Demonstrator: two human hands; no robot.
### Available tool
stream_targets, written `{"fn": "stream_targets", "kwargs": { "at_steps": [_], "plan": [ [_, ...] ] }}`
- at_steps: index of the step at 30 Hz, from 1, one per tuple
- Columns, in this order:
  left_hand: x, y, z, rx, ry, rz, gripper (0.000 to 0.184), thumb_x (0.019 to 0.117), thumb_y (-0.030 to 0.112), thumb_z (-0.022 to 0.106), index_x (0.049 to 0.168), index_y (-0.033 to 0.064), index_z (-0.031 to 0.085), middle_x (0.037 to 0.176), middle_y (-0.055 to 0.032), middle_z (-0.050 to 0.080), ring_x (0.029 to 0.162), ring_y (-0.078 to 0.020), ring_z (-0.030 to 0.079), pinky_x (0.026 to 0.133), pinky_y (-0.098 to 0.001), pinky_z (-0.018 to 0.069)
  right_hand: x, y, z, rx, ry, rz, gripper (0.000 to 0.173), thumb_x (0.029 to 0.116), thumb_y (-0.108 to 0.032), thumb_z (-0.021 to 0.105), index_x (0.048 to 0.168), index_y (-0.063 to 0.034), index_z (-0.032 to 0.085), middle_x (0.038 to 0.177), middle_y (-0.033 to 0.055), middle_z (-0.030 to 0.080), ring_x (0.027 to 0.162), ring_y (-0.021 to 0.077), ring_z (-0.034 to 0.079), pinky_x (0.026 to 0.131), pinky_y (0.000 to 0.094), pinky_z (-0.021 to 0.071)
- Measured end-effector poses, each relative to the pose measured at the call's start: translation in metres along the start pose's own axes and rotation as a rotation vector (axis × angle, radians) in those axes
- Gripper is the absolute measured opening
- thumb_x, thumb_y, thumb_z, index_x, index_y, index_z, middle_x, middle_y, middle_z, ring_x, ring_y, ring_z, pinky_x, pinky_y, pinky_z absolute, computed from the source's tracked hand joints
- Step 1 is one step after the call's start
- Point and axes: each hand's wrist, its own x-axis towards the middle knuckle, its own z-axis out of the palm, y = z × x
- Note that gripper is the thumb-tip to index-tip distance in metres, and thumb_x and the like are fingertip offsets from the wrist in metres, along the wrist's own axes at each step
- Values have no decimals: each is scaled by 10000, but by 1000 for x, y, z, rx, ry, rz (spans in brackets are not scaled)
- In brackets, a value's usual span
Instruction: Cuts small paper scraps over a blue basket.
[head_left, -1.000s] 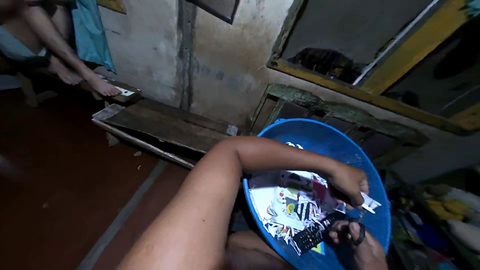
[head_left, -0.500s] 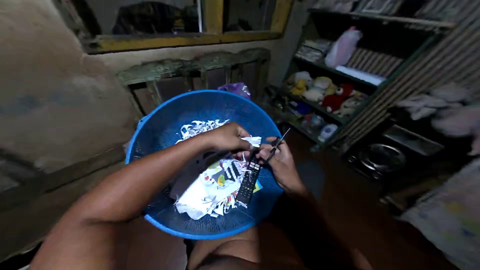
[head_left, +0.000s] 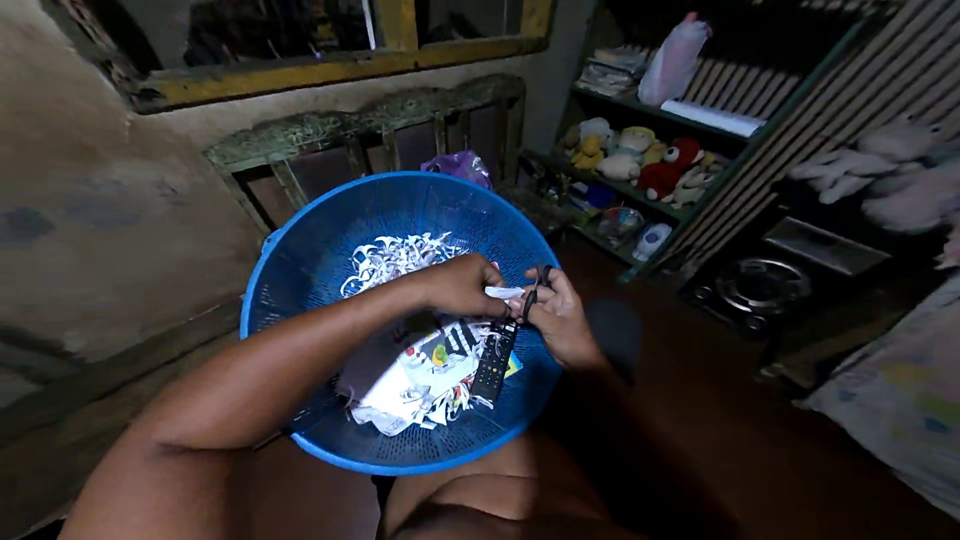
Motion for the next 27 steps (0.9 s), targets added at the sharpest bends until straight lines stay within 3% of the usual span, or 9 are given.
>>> {"fn": "stream_targets", "kwargs": {
  "at_steps": [6,9,13,20,23,27],
  "plan": [
    [-6,-2,-1,-76,39,-4,198,994,236,699,913,59,736,760,-36,732,633,-112,683,608,-307,592,0,-4,5,-15,32,16,567,892,-1,739,1361,-15,420,946,169,696,819,265,715,781,413,625],
    [-7,-2,-10,-140,30,-3,199,1001,236,689,920,59,729,753,-26,732,604,-106,662,592,-305,571,2,-3,4,10,30,-23,596,884,-13,736,1382,-34,410,1026,172,679,881,280,706,803,441,618],
    [-8,-5,-15,-354,36,-17,211,1022,213,655,966,18,715,808,-80,733,617,-132,663,560,-273,558,6,-3,3,0,-34,-39,649,855,-9,764,1391,-56,401,1153,188,647,970,306,692,833,460,614],
    [-9,10,-16,-653,122,9,214,1038,192,624,1063,-11,684,822,-100,691,682,-141,661,649,-289,585,3,-4,3,14,-70,-51,656,878,-31,735,1405,24,349,1110,214,675,949,320,703,784,450,619],
    [-5,14,-9,-672,142,53,225,1041,197,620,1076,-15,686,830,-83,699,707,-123,674,678,-278,592,2,-8,4,48,-96,-14,652,902,-74,702,1422,10,319,1108,197,676,929,300,718,768,431,634],
    [-5,12,-5,-607,174,64,195,1040,155,615,1036,-30,675,767,-69,674,633,-96,646,607,-246,568,0,-14,7,53,-90,-40,546,931,-24,660,1389,17,365,1031,165,688,848,253,718,737,389,632]
  ]
}}
